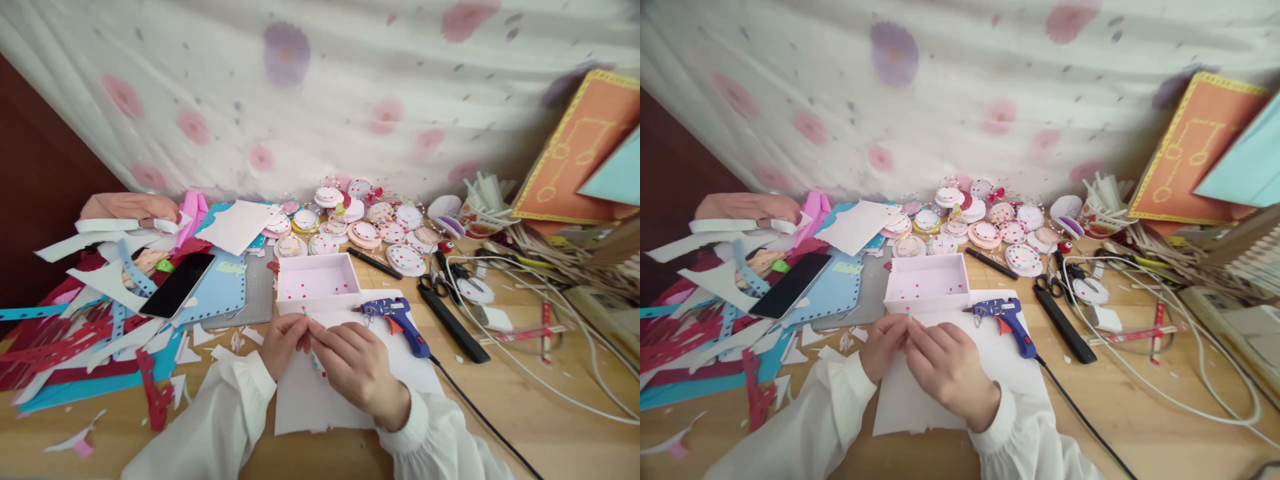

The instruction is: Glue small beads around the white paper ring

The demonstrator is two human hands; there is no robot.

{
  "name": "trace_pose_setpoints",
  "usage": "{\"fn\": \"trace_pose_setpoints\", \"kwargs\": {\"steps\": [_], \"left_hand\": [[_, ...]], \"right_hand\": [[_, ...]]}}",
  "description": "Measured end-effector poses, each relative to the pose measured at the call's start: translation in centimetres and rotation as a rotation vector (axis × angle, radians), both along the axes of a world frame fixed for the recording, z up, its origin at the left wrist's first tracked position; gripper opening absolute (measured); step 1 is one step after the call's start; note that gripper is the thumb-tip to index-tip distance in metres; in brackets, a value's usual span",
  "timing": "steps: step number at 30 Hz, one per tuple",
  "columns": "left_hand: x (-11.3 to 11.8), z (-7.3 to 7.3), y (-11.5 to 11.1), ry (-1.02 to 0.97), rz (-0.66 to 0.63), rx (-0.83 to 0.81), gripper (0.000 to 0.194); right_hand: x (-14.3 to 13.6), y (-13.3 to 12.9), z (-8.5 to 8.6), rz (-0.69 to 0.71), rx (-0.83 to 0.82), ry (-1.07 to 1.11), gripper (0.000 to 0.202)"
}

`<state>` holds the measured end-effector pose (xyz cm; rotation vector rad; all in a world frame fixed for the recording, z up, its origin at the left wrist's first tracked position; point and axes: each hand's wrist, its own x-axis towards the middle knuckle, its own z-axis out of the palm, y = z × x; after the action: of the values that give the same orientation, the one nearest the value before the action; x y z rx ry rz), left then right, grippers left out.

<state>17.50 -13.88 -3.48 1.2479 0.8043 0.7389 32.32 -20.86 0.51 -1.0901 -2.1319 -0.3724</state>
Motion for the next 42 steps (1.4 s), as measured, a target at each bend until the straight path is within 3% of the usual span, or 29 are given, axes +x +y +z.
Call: {"fn": "trace_pose_setpoints", "kwargs": {"steps": [5, 9, 11, 13, 15, 18, 21, 25, 31, 35, 38, 42], "left_hand": [[0.4, 0.3, 0.0, 0.019, 0.084, -0.102, 0.032], [0.3, 0.7, 0.4, 0.072, 0.115, -0.096, 0.027], [0.3, 0.7, 0.6, 0.091, 0.118, -0.09, 0.026], [0.3, 0.7, 0.7, 0.093, 0.096, -0.08, 0.026], [0.4, 0.8, 0.5, 0.088, 0.049, -0.062, 0.027], [0.7, 0.9, 0.1, 0.091, -0.027, -0.027, 0.028], [0.8, 1.0, -0.1, 0.111, -0.069, 0.01, 0.03], [0.7, 0.8, 0.0, 0.136, -0.084, 0.038, 0.03], [0.8, 0.7, 0.0, 0.149, -0.111, 0.039, 0.028], [0.8, 0.6, -0.1, 0.157, -0.129, 0.045, 0.027], [0.7, 0.5, 0.0, 0.16, -0.131, 0.056, 0.028], [0.7, 0.6, 0.1, 0.158, -0.14, 0.05, 0.028]], "right_hand": [[-1.0, -0.4, 2.0, 0.0, -0.205, -0.112, 0.019], [1.3, -2.3, 2.5, 0.085, -0.379, 0.103, 0.029], [3.4, -3.3, 1.2, -0.08, -0.31, 0.266, 0.03], [5.6, -4.1, -1.0, -0.447, -0.208, 0.319, 0.022], [7.6, -4.6, -3.6, -0.768, -0.184, 0.207, 0.039], [9.1, -4.8, -6.5, -0.938, -0.273, 0.048, 0.063], [9.3, -4.5, -7.4, -0.996, -0.353, 0.025, 0.053], [9.4, -4.3, -6.9, -0.967, -0.346, 0.155, 0.035], [9.9, -4.1, -4.3, -0.993, -0.34, 0.663, 0.054], [8.4, -2.1, -2.8, -0.797, -0.234, 0.789, 0.032], [7.0, -0.7, -3.3, -0.65, -0.212, 0.827, 0.02], [6.2, -0.1, -5.3, -0.598, -0.315, 0.831, 0.02]]}}
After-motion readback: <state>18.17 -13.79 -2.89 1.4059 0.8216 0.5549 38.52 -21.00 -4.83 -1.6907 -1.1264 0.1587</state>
